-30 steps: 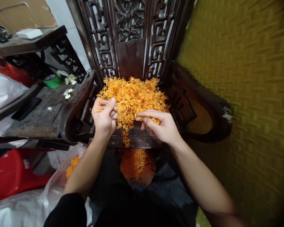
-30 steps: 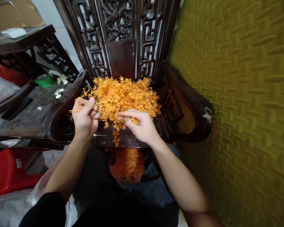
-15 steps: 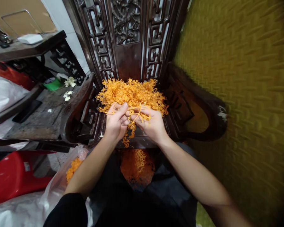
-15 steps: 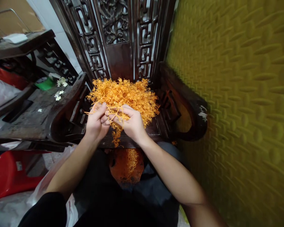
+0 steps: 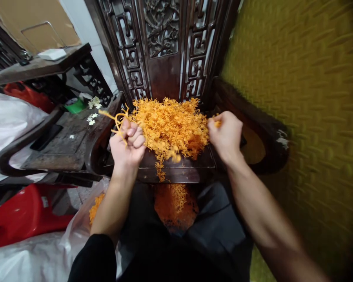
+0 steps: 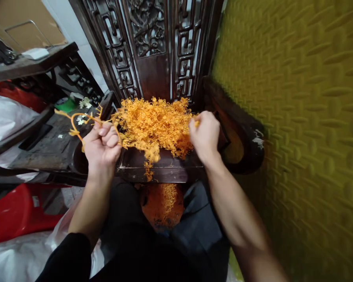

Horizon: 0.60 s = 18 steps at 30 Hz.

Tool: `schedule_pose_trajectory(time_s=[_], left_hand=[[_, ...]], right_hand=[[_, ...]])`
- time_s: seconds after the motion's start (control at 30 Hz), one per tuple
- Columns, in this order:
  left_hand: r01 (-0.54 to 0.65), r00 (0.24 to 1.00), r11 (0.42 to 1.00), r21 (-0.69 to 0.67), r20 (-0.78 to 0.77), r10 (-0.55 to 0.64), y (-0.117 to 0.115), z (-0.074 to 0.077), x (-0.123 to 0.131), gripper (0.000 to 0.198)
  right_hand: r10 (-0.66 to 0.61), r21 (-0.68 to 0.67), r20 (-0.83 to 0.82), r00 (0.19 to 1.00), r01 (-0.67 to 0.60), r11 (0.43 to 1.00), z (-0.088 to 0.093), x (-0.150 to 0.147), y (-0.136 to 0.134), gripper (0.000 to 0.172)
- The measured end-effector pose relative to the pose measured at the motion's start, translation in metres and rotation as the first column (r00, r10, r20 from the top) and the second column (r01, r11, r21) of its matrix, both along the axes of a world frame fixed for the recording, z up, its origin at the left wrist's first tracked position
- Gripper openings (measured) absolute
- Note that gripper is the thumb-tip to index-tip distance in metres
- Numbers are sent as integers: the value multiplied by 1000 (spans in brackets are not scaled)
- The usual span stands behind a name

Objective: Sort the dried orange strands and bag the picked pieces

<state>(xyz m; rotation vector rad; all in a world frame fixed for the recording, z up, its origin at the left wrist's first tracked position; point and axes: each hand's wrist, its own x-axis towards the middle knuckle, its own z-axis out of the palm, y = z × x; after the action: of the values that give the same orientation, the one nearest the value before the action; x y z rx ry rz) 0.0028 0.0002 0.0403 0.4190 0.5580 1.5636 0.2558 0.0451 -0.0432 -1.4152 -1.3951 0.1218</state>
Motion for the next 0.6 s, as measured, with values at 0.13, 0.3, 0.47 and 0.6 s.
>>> schedule_pose_trajectory(time_s=[0.13, 0.3, 0.47, 0.6], left_hand=[[63, 996, 998, -6, 68, -62, 9, -9, -13, 25], [113, 989, 994, -8, 100, -112, 13, -16, -10, 32], [138, 990, 987, -81, -4, -139, 10, -16, 1, 37], [165, 986, 980, -110, 15, -164, 7, -13, 1, 37]], right_hand=[[197, -155, -426, 883, -286, 945, -1, 1, -7, 15], [435, -60, -464, 772, -517, 854, 18, -31, -41, 22], [707, 7, -93, 701, -710, 704, 30, -66, -61, 31], [683, 83, 11, 730, -682, 727, 33, -74, -60, 12]])
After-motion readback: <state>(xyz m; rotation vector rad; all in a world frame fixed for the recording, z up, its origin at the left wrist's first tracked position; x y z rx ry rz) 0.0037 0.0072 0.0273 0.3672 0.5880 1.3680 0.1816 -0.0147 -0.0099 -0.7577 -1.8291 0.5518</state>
